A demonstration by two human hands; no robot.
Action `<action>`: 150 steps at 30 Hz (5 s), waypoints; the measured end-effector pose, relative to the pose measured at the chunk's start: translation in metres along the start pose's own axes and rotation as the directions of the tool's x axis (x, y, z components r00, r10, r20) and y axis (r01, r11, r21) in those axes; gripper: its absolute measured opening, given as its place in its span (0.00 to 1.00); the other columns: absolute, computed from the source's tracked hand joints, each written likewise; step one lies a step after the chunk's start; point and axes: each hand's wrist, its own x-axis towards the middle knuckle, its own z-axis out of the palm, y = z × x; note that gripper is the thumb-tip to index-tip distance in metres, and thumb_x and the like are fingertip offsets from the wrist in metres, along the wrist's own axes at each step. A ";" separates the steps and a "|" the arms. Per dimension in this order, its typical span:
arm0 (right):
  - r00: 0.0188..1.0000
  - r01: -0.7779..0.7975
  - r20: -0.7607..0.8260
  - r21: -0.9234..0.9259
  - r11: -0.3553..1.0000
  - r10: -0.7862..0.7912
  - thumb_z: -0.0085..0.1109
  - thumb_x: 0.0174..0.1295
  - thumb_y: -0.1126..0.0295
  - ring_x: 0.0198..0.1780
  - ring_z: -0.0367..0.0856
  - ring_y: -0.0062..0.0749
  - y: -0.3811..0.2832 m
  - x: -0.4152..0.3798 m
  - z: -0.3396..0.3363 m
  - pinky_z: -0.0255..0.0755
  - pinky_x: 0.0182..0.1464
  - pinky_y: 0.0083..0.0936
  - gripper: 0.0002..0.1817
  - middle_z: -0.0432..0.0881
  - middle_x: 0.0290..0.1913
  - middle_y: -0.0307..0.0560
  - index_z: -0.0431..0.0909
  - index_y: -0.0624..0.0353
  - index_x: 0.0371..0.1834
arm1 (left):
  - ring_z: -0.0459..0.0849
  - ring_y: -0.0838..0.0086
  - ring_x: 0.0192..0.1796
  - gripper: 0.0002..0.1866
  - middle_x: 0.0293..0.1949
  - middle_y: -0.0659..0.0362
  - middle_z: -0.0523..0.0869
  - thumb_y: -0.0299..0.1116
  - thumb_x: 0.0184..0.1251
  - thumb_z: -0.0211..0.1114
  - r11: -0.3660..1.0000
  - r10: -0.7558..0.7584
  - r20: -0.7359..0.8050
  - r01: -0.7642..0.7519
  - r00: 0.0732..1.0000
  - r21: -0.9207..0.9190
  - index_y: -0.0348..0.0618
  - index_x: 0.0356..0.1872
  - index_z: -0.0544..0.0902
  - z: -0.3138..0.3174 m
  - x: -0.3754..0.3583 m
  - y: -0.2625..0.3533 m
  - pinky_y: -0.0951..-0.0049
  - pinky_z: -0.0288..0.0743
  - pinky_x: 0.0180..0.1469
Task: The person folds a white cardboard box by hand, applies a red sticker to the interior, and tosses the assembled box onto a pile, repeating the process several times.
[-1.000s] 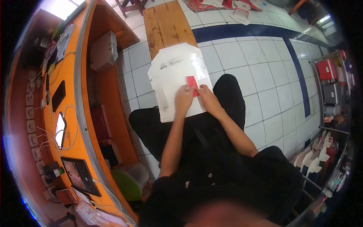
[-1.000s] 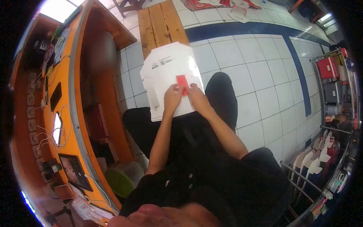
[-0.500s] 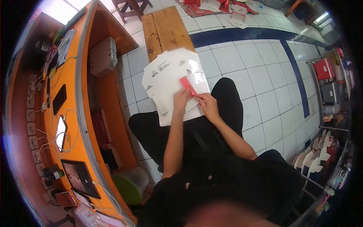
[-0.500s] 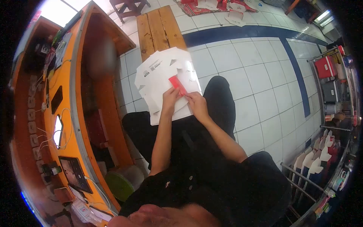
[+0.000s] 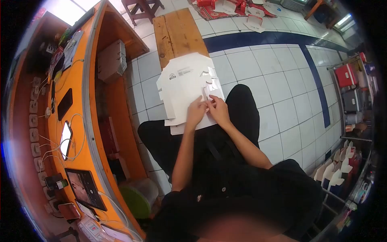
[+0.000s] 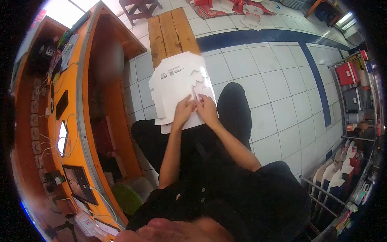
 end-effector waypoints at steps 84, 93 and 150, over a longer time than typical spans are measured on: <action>0.936 -0.002 0.348 0.151 0.989 -0.051 0.64 0.65 0.69 0.35 0.84 0.32 -0.032 -0.014 0.066 0.77 0.39 0.30 0.20 0.87 0.35 0.49 0.83 0.59 0.60 | 0.83 0.77 0.33 0.15 0.33 0.57 0.87 0.36 0.71 0.73 0.981 -0.106 -0.585 -0.010 0.804 -0.191 0.31 0.41 0.84 -0.042 -0.040 -0.056 0.74 0.77 0.36; 0.992 -0.040 0.100 -0.345 0.938 0.079 0.57 0.69 0.54 0.60 0.79 0.62 0.019 0.140 0.016 0.74 0.62 0.51 0.30 0.76 0.60 0.66 0.72 0.57 0.71 | 0.71 0.82 0.24 0.19 0.21 0.64 0.78 0.41 0.65 0.77 0.974 -0.223 -0.639 0.136 0.737 -0.182 0.38 0.25 0.80 -0.045 -0.018 -0.063 0.76 0.64 0.27; 0.415 0.015 0.910 0.001 1.000 -0.007 0.46 0.78 0.48 0.64 0.78 0.40 0.058 0.518 -0.153 0.70 0.64 0.38 0.28 0.79 0.66 0.53 0.76 0.58 0.66 | 0.89 0.66 0.47 0.19 0.47 0.53 0.89 0.47 0.81 0.55 0.513 0.014 0.273 0.228 0.962 -0.827 0.39 0.44 0.81 -0.154 0.282 0.084 0.59 0.83 0.49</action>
